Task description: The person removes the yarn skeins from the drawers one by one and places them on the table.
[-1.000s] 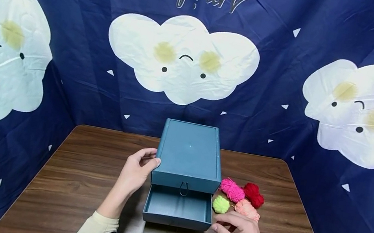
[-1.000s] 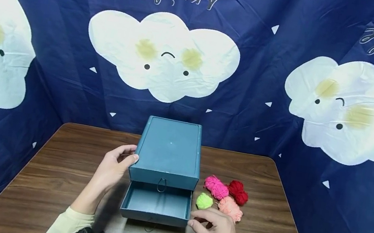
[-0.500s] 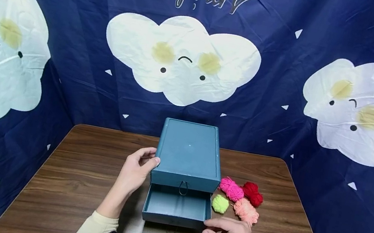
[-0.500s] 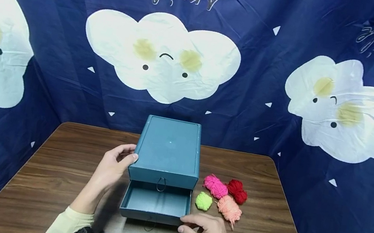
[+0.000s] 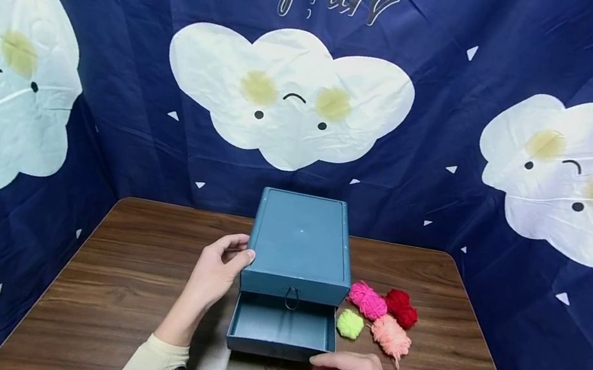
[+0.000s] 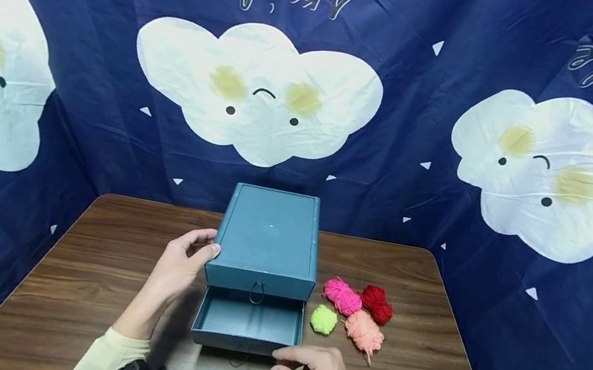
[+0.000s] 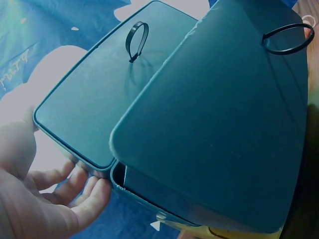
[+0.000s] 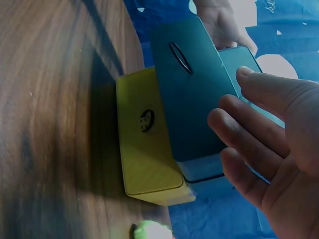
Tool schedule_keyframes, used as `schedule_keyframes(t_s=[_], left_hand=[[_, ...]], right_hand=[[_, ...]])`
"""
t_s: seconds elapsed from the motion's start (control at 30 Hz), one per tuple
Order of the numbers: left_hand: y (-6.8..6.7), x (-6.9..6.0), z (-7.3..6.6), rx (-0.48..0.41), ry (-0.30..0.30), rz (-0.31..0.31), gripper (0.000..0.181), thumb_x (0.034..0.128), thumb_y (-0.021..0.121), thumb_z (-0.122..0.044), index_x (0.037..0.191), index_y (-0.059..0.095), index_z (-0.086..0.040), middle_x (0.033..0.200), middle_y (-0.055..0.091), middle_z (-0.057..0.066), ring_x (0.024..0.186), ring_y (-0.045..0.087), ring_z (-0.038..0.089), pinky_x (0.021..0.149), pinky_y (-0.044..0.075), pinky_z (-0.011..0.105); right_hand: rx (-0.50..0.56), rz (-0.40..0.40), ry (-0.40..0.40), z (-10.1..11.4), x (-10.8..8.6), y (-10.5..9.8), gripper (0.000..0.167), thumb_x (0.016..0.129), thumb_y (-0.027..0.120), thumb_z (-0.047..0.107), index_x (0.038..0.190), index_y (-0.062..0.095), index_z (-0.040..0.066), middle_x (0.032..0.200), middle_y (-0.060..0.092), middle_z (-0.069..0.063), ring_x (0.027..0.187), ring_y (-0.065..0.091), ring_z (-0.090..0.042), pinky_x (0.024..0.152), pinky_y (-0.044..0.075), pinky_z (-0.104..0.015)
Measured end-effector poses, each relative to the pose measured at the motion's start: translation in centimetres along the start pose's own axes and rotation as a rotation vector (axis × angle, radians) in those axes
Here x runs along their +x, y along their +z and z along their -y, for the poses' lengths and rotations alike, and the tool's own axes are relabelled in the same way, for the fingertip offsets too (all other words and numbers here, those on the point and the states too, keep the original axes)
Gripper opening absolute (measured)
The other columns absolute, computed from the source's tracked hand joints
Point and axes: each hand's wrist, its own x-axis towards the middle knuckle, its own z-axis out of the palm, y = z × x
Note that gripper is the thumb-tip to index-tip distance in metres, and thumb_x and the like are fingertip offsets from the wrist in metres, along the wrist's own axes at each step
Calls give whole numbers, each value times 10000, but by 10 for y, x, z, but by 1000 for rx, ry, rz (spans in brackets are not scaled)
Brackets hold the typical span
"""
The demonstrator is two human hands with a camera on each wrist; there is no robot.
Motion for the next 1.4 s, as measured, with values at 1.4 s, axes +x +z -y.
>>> schedule_keyframes(t_s=[1.4], left_hand=[[0, -3, -4, 2, 11, -10, 444, 981, 692, -216, 1377, 613, -31, 1305, 638, 176, 1178, 605, 288, 1006, 491, 378]], right_hand=[[110, 218, -7, -10, 7, 39, 263, 974, 719, 206, 1237, 740, 200, 1130, 762, 44, 884, 658, 43, 717, 571, -224]])
